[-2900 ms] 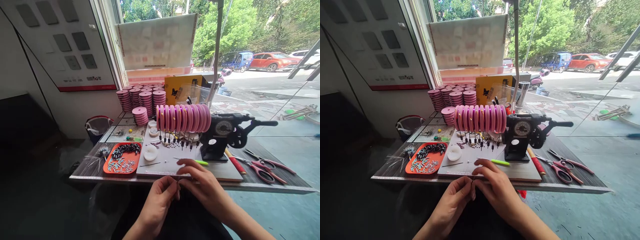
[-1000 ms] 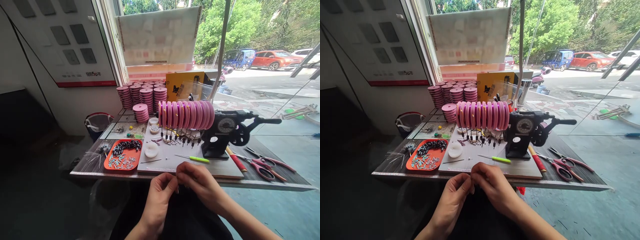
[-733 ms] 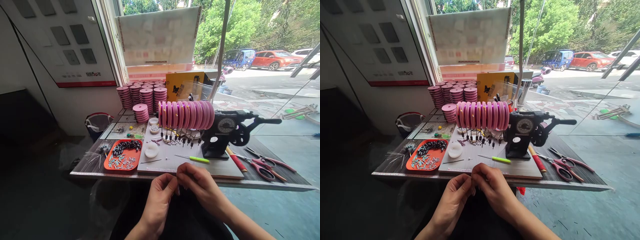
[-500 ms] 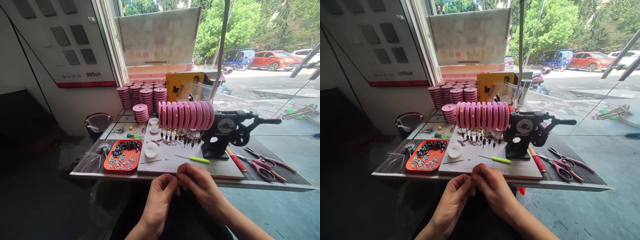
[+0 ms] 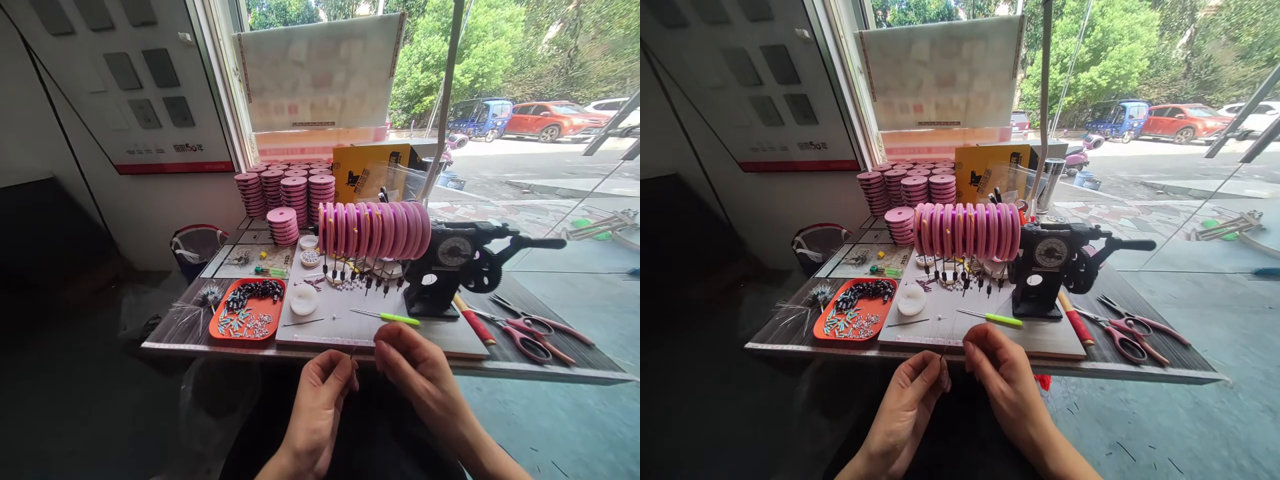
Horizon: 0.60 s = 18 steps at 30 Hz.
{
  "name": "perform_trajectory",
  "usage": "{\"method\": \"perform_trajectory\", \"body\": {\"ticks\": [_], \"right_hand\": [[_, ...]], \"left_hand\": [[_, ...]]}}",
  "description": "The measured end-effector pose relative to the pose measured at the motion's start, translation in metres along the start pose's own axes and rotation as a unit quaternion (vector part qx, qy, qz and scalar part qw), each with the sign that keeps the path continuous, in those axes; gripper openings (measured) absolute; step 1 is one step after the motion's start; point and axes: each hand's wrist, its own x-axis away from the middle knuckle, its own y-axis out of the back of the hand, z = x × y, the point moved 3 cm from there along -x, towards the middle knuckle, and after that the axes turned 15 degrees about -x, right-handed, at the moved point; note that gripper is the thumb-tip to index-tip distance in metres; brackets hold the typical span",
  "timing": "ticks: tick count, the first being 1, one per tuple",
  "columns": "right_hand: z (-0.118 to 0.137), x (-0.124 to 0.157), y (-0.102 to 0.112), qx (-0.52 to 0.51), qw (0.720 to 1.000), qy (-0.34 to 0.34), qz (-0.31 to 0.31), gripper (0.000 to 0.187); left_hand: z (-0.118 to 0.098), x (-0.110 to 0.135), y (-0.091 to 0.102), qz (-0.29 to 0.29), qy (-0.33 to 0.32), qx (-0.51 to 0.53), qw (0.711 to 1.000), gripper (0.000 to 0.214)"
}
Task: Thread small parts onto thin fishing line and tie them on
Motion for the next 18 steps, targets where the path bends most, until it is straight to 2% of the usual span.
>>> {"method": "perform_trajectory", "body": {"ticks": [6, 18], "right_hand": [[-0.013, 0.001, -0.014, -0.144, 0.982, -0.111, 0.05, 0.032], [-0.011, -0.007, -0.022, -0.202, 0.963, -0.144, 0.106, 0.034]], "left_hand": [[0.005, -0.001, -0.001, 0.024, 0.028, 0.06, 0.998, 0.018], [0.006, 0.001, -0.001, 0.045, 0.023, 0.057, 0.997, 0.018]]}}
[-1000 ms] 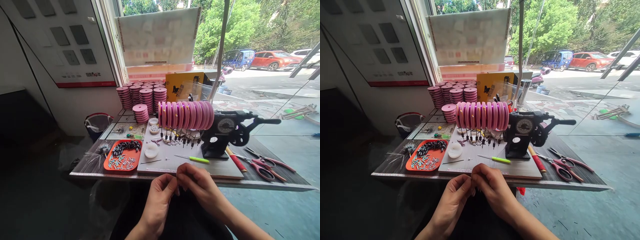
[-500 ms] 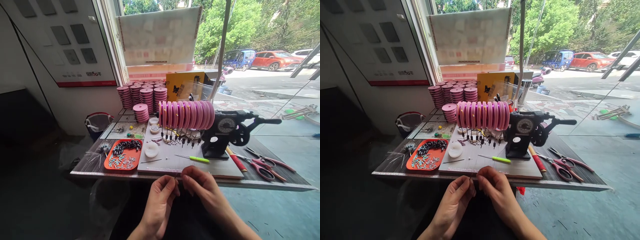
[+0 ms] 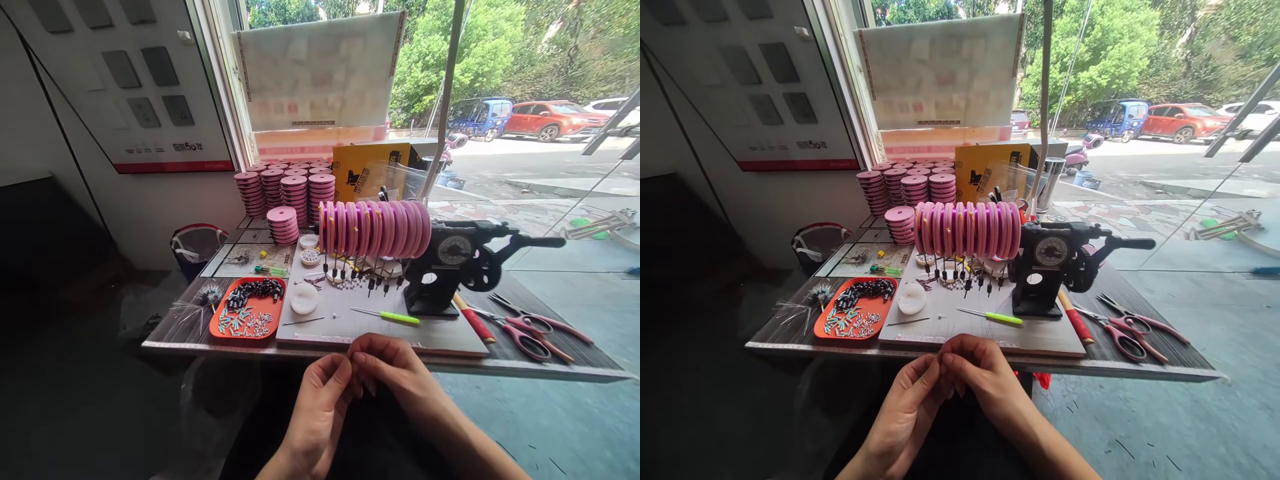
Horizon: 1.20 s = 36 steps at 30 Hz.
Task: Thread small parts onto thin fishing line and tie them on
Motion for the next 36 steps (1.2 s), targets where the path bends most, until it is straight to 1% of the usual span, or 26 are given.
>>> {"method": "perform_trajectory", "body": {"ticks": [10, 18, 26, 31, 33, 36], "right_hand": [[0.001, 0.0, -0.005, 0.001, 1.0, 0.002, -0.005, 0.038], [-0.001, 0.004, 0.001, -0.007, 1.0, -0.004, -0.006, 0.031], [0.005, 0.003, -0.004, 0.024, 1.0, 0.008, -0.006, 0.033], [-0.005, 0.003, -0.001, -0.035, 0.999, 0.0, -0.016, 0.031], [-0.013, 0.002, 0.001, -0.089, 0.996, -0.011, -0.028, 0.03], [-0.024, 0.002, 0.002, -0.189, 0.98, -0.04, -0.05, 0.03]], "left_hand": [[-0.005, 0.003, -0.001, -0.005, -0.008, -0.025, 1.0, 0.02], [-0.003, 0.003, -0.001, -0.001, -0.034, -0.04, 0.999, 0.017], [-0.007, 0.004, 0.0, -0.013, -0.056, -0.11, 0.992, 0.021], [-0.005, 0.004, 0.003, -0.023, -0.05, -0.133, 0.99, 0.026], [-0.005, 0.003, 0.004, -0.022, -0.044, -0.138, 0.989, 0.026], [-0.006, 0.001, 0.003, -0.028, -0.043, -0.142, 0.989, 0.023]]}}
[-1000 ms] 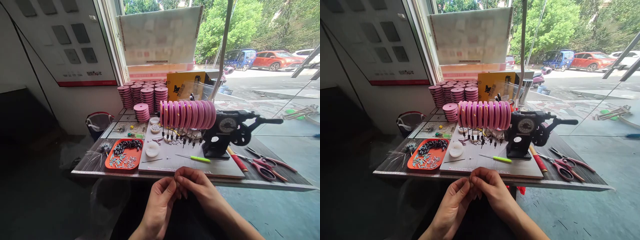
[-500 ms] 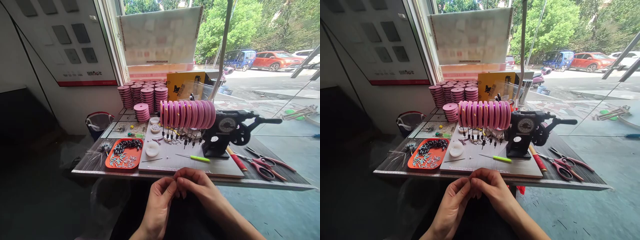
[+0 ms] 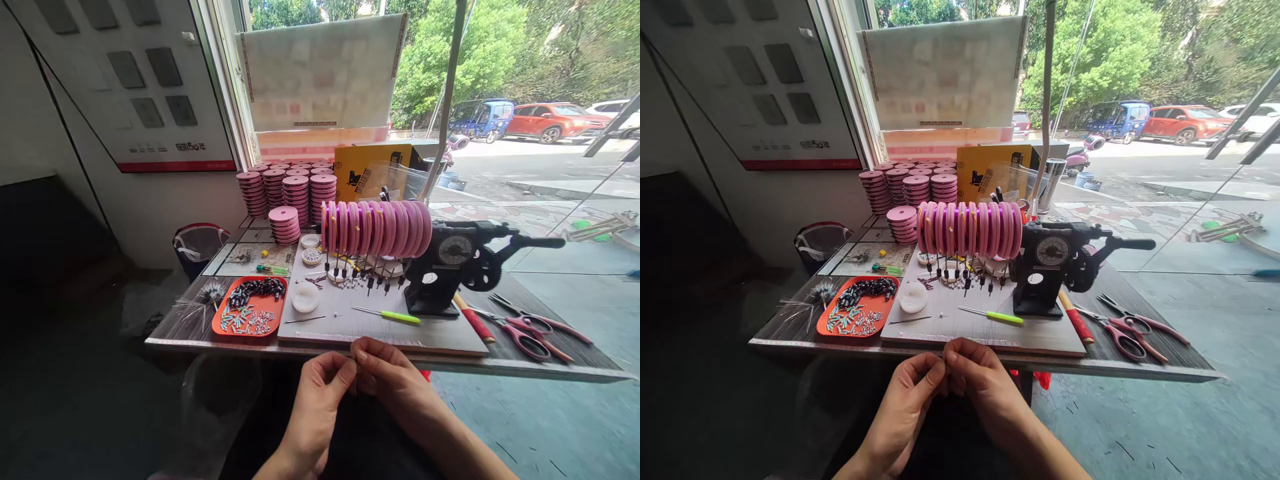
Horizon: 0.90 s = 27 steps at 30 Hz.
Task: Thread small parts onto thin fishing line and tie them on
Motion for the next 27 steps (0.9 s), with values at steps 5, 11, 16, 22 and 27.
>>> {"method": "perform_trajectory", "body": {"ticks": [5, 11, 16, 22, 27], "right_hand": [[-0.002, 0.0, -0.001, -0.03, 0.999, 0.008, -0.024, 0.029], [0.002, 0.002, 0.002, 0.051, 0.997, 0.059, -0.002, 0.027], [0.008, 0.003, -0.002, 0.114, 0.991, 0.074, 0.002, 0.028], [0.005, 0.002, -0.002, 0.098, 0.993, 0.069, -0.007, 0.026], [-0.001, 0.003, 0.003, 0.03, 0.999, 0.043, -0.004, 0.024]], "left_hand": [[-0.002, 0.0, -0.003, -0.004, -0.011, 0.015, 1.0, 0.019], [-0.002, 0.001, -0.005, 0.002, -0.016, 0.055, 0.998, 0.017], [-0.002, 0.0, -0.004, -0.01, -0.007, 0.056, 0.998, 0.016], [-0.002, 0.0, -0.003, -0.009, -0.004, 0.047, 0.999, 0.018], [-0.002, -0.001, -0.001, 0.037, -0.003, 0.038, 0.999, 0.016]]}}
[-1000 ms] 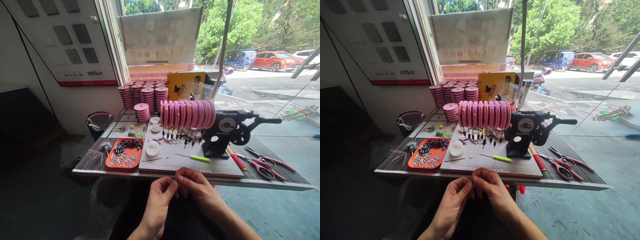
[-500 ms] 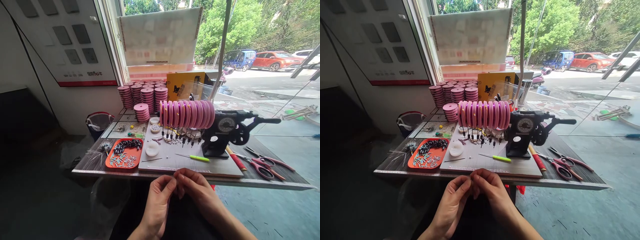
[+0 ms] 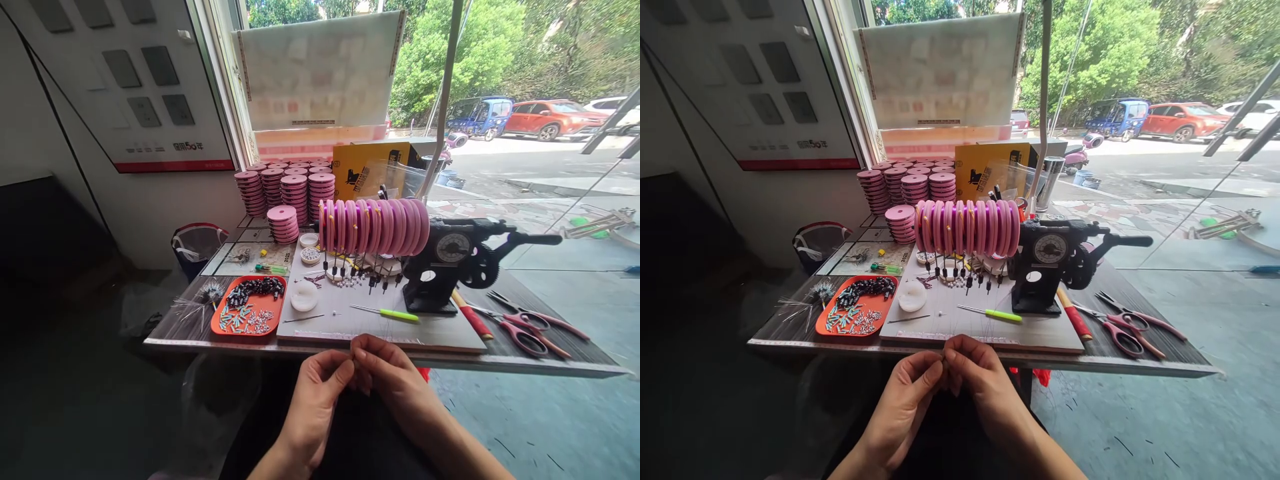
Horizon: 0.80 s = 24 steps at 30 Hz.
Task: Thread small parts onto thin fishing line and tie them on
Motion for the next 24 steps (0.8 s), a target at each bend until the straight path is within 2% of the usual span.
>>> {"method": "perform_trajectory", "body": {"ticks": [5, 10, 13, 15, 17, 20, 22, 24], "right_hand": [[0.001, 0.0, 0.0, -0.006, 1.0, -0.003, -0.004, 0.024], [-0.001, 0.001, -0.003, 0.006, 1.0, 0.001, -0.008, 0.027], [0.004, 0.005, -0.005, 0.065, 0.998, 0.023, -0.001, 0.028], [0.016, 0.009, -0.004, 0.152, 0.987, 0.057, 0.001, 0.028], [0.035, 0.014, 0.002, 0.269, 0.953, 0.133, -0.037, 0.027], [0.066, 0.023, 0.017, 0.42, 0.852, 0.27, -0.155, 0.024], [0.074, 0.024, 0.025, 0.488, 0.798, 0.3, -0.188, 0.023], [0.069, 0.025, 0.029, 0.54, 0.767, 0.295, -0.18, 0.022]], "left_hand": [[-0.001, 0.001, 0.001, 0.018, -0.009, -0.013, 1.0, 0.012], [0.0, 0.002, 0.0, 0.024, 0.005, 0.022, 0.999, 0.01], [0.002, 0.002, 0.002, -0.002, 0.03, 0.059, 0.998, 0.004], [0.004, 0.002, 0.003, -0.024, 0.048, 0.072, 0.996, 0.006], [0.006, 0.004, 0.003, -0.041, 0.058, 0.07, 0.995, 0.01], [0.004, 0.006, 0.002, -0.058, 0.054, 0.054, 0.995, 0.01], [0.001, 0.007, 0.002, -0.066, 0.044, 0.039, 0.996, 0.01], [-0.003, 0.009, 0.002, -0.074, 0.035, 0.027, 0.996, 0.01]]}}
